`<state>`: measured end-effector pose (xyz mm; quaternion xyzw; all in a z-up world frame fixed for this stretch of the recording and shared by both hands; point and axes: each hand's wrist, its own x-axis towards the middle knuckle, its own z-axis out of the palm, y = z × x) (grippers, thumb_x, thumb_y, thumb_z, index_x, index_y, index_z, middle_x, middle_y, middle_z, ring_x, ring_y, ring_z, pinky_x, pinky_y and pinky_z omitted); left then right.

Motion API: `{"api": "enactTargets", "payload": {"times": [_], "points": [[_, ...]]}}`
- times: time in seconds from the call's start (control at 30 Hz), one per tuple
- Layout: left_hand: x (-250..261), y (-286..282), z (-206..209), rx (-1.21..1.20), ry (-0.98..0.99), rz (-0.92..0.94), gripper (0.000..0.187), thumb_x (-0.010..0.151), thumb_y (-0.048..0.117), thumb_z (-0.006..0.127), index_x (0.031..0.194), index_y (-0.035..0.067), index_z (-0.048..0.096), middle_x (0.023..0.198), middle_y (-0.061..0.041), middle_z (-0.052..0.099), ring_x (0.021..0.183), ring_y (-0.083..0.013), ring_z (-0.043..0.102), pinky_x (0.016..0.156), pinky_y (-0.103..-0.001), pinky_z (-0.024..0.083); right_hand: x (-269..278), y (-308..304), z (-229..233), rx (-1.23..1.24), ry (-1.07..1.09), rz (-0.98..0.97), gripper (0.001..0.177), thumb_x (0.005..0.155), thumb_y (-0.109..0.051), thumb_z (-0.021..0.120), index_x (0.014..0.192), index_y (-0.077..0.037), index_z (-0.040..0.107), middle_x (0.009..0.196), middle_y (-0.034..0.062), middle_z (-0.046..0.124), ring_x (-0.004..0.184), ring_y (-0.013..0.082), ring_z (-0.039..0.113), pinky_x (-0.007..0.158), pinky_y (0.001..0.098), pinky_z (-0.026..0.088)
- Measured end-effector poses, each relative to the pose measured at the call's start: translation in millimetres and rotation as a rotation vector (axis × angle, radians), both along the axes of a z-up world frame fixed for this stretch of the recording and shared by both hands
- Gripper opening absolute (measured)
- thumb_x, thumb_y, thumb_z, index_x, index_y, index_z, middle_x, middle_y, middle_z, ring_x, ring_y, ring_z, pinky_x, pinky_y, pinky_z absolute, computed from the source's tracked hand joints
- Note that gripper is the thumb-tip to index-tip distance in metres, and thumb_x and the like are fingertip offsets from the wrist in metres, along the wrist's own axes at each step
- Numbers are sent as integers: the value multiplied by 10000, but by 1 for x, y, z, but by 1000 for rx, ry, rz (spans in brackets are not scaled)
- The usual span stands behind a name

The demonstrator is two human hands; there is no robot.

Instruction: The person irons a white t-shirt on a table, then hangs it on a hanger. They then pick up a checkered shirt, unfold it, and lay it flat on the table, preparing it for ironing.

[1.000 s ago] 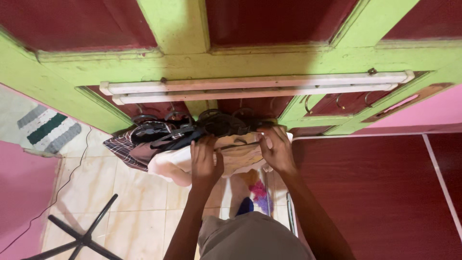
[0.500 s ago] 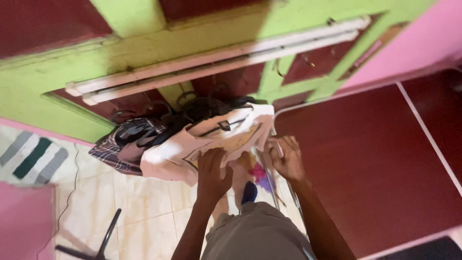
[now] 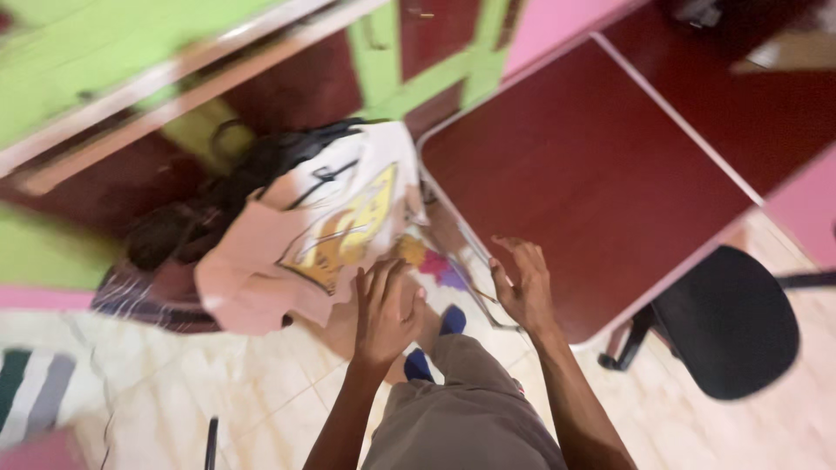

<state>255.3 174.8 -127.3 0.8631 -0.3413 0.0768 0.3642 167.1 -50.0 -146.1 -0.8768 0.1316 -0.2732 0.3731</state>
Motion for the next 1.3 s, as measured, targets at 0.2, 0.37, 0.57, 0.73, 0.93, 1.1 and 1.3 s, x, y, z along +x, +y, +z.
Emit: {"api": "enactTargets", "payload": {"times": [0.2, 0.37, 0.57, 0.73, 0.93, 1.1, 1.3], "points": [[-30, -63, 13, -82, -3, -245, 471, 841, 163, 720, 1271, 16, 598, 1304, -153, 598, 1307, -363, 501, 1197, -562, 324, -72, -34, 13, -28, 51, -199, 328, 946, -138, 703, 1250, -24, 655, 1229, 171, 669, 1161, 357, 600, 1001, 448, 478], [-61, -127, 2, -60, 55, -417, 468, 882, 187, 707, 1307, 29, 592, 1359, -153, 591, 1332, -349, 507, 1164, -531, 352, -139, -78, 9, -51, 61, -363, 333, 941, -136, 703, 1249, -20, 654, 1220, 181, 659, 1165, 366, 582, 1016, 449, 459], [-125, -239, -19, 0, 27, -550, 538, 862, 237, 721, 1353, 65, 584, 1413, -140, 578, 1361, -372, 487, 1170, -651, 237, -233, -158, -7, -60, 67, -494, 359, 925, -135, 709, 1265, -33, 650, 1240, 157, 664, 1179, 346, 592, 1033, 451, 457], [-199, -339, -41, -97, 164, -654, 532, 898, 254, 702, 1383, 83, 566, 1430, -136, 563, 1369, -376, 476, 1180, -650, 270, -304, -238, -11, -68, 142, -514, 398, 900, -149, 732, 1277, -49, 651, 1306, 166, 649, 1215, 352, 582, 1029, 455, 449], [-252, -413, -44, -61, 192, -615, 563, 880, 255, 713, 1392, 75, 565, 1401, -137, 588, 1308, -362, 514, 1166, -691, 232, -362, -324, 2, -82, 169, -484, 368, 893, -156, 740, 1238, -57, 664, 1291, 155, 655, 1230, 348, 581, 1028, 445, 457], [-258, -447, -46, -87, 305, -601, 551, 922, 276, 664, 1418, 72, 537, 1407, -151, 563, 1314, -378, 483, 1138, -595, 365, -362, -366, -8, -52, 163, -434, 357, 885, -143, 739, 1225, -56, 675, 1281, 153, 661, 1221, 345, 580, 1022, 448, 451], [-242, -481, -49, 16, 143, -469, 489, 927, 326, 685, 1349, 95, 598, 1358, -108, 615, 1281, -324, 546, 1133, -577, 382, -345, -402, -17, 14, 186, -339, 377, 877, -149, 748, 1235, -58, 670, 1269, 135, 662, 1237, 328, 569, 1037, 449, 426]]}}
